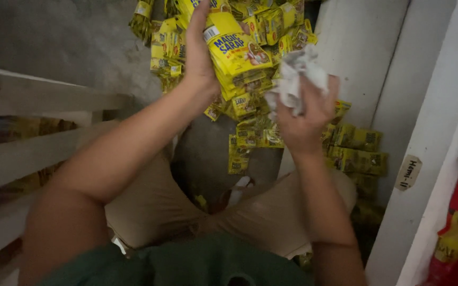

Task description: The person cleans and organizes seasoning packets by wiping each one with a cloth, then placing them onto a shelf.

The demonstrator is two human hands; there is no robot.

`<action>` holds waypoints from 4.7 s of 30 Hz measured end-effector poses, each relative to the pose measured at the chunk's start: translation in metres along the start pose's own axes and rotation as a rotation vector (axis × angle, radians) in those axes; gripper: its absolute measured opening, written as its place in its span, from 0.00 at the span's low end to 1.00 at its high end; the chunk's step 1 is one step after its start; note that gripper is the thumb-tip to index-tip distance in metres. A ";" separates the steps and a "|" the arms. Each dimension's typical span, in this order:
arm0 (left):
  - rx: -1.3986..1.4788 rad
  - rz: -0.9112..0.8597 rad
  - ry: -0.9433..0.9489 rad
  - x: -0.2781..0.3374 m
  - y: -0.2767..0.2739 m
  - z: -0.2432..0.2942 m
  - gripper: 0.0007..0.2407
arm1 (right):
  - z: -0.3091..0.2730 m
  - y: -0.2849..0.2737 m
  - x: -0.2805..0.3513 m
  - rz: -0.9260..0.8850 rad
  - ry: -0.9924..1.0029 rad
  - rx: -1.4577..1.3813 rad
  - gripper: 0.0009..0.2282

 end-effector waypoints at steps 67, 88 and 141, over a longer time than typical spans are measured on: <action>-0.672 -0.271 -0.505 0.046 0.031 -0.088 0.38 | 0.012 -0.022 -0.004 -0.010 -0.097 0.252 0.15; -1.388 -0.286 -0.512 0.044 0.025 -0.068 0.38 | 0.022 -0.024 -0.021 0.028 -0.001 0.179 0.13; -0.609 -0.176 -0.283 0.043 0.029 0.011 0.19 | 0.464 -0.140 0.147 0.800 0.919 -1.102 0.24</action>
Point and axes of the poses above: each hand's wrist, its own x-axis away from the middle knuckle, its own y-axis out of the palm, z = x × y, the point moved 10 cm from there along -x, towards the middle knuckle, and after that the axes turned 5 degrees about -z, right-handed, at the moved point
